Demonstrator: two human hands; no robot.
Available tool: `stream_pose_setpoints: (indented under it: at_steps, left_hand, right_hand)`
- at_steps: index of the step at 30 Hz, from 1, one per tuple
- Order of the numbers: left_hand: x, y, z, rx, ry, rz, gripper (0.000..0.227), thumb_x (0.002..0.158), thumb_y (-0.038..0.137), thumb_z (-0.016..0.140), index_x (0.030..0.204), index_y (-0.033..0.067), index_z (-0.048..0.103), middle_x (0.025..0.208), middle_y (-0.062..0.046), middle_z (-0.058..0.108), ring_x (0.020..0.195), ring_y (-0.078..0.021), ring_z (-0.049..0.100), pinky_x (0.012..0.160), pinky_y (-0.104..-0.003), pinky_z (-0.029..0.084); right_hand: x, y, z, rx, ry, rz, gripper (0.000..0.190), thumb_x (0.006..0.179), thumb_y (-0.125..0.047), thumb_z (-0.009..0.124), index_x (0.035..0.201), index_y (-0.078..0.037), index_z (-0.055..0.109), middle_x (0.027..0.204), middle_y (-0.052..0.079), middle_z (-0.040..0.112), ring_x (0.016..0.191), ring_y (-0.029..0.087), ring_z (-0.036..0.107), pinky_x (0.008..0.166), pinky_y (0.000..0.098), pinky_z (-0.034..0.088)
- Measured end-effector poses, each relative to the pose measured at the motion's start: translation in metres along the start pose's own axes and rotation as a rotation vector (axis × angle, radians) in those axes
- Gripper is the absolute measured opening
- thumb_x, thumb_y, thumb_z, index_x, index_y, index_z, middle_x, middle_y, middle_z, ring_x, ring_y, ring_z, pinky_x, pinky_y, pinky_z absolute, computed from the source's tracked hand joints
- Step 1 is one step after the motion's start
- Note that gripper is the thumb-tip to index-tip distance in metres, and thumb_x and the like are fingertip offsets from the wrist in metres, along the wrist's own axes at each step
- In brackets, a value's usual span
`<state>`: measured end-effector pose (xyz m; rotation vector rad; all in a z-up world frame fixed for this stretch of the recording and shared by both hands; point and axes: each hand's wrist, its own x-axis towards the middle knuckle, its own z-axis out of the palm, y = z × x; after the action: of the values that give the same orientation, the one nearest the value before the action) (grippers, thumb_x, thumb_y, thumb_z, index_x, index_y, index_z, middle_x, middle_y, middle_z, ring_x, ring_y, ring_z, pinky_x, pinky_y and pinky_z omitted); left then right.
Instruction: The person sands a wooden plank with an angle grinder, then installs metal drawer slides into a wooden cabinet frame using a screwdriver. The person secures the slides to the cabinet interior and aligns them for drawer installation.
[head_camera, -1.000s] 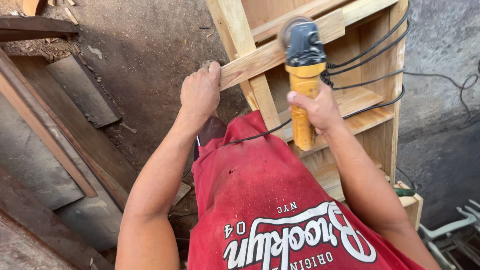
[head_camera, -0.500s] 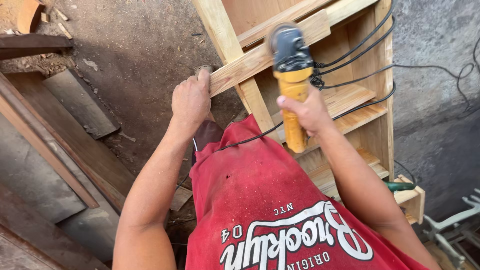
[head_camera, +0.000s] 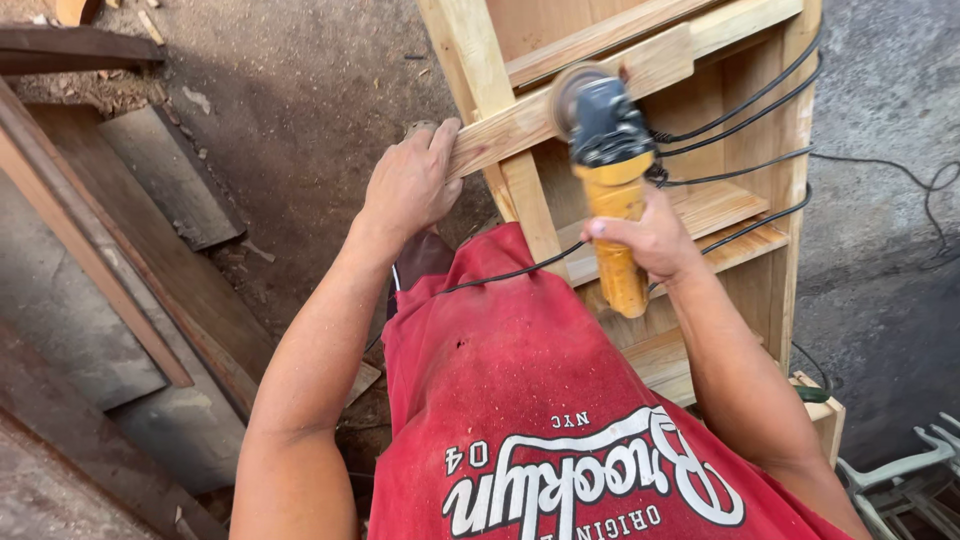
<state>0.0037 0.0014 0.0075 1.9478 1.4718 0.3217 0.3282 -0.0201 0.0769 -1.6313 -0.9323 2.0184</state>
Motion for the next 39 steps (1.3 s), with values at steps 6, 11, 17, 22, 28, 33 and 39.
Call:
stream_pose_setpoints:
  at_steps: [6,11,17,22,28,33,39]
  left_hand:
    - [0.005,0.004,-0.009,-0.157,-0.078,-0.091,0.071,0.078,0.016,0.080,0.142,0.0107,0.051,0.122,-0.024,0.064,0.103,-0.0461,0.065,0.086,-0.052,0.054]
    - [0.000,0.009,-0.016,-0.178,-0.168,-0.141,0.075,0.079,0.020,0.083,0.145,0.0131,0.049,0.120,-0.026,0.063,0.105,-0.0482,0.064,0.087,-0.053,0.052]
    - [0.005,0.014,-0.024,-0.185,-0.202,-0.168,0.076,0.079,0.022,0.083,0.146,0.0147,0.048,0.119,-0.025,0.063,0.106,-0.0472,0.063,0.088,-0.052,0.052]
    - [0.004,0.014,-0.025,-0.179,-0.216,-0.186,0.075,0.080,0.024,0.083,0.146,0.0145,0.048,0.117,-0.024,0.064,0.107,-0.0467,0.063,0.088,-0.052,0.051]
    - [0.007,0.014,-0.021,-0.184,-0.169,-0.127,0.074,0.079,0.022,0.083,0.144,0.0117,0.048,0.120,-0.024,0.063,0.108,-0.0464,0.063,0.088,-0.052,0.052]
    - [0.006,0.014,-0.024,-0.157,-0.228,-0.178,0.073,0.081,0.022,0.082,0.145,0.0125,0.048,0.120,-0.024,0.063,0.109,-0.0461,0.063,0.090,-0.052,0.051]
    - [0.007,0.014,-0.022,-0.153,-0.165,-0.119,0.077,0.078,0.022,0.083,0.145,0.0102,0.047,0.123,-0.022,0.063,0.111,-0.0449,0.063,0.090,-0.050,0.052]
  right_hand:
    - [0.003,-0.003,0.030,-0.151,-0.006,-0.025,0.042,0.080,-0.015,0.078,0.119,-0.005,0.065,0.094,0.003,0.071,0.081,0.012,0.067,0.074,0.0288,0.056]
    - [0.000,-0.009,0.016,-0.160,0.136,0.001,0.031,0.085,-0.016,0.078,0.110,-0.003,0.065,0.089,0.005,0.069,0.076,0.014,0.066,0.070,0.0310,0.056]
    - [0.005,-0.012,-0.009,-0.054,0.165,0.035,0.028,0.086,-0.016,0.078,0.105,-0.001,0.064,0.085,0.007,0.068,0.072,0.017,0.067,0.066,0.0336,0.057]
    - [0.007,0.004,0.017,-0.076,0.046,-0.001,0.036,0.081,-0.014,0.080,0.112,-0.004,0.065,0.093,0.003,0.069,0.079,0.013,0.065,0.072,0.0303,0.056]
    - [0.015,0.000,0.032,-0.145,0.078,-0.125,0.037,0.085,-0.016,0.079,0.116,-0.004,0.066,0.099,0.003,0.070,0.085,0.012,0.066,0.077,0.0297,0.056]
    - [0.017,-0.018,-0.004,-0.064,0.189,-0.006,0.032,0.084,-0.017,0.078,0.108,-0.003,0.064,0.087,0.006,0.067,0.071,0.017,0.067,0.066,0.0335,0.059]
    - [0.024,-0.022,-0.039,-0.026,0.253,-0.055,0.027,0.087,-0.017,0.077,0.105,-0.001,0.064,0.084,0.009,0.067,0.069,0.019,0.067,0.065,0.0343,0.058]
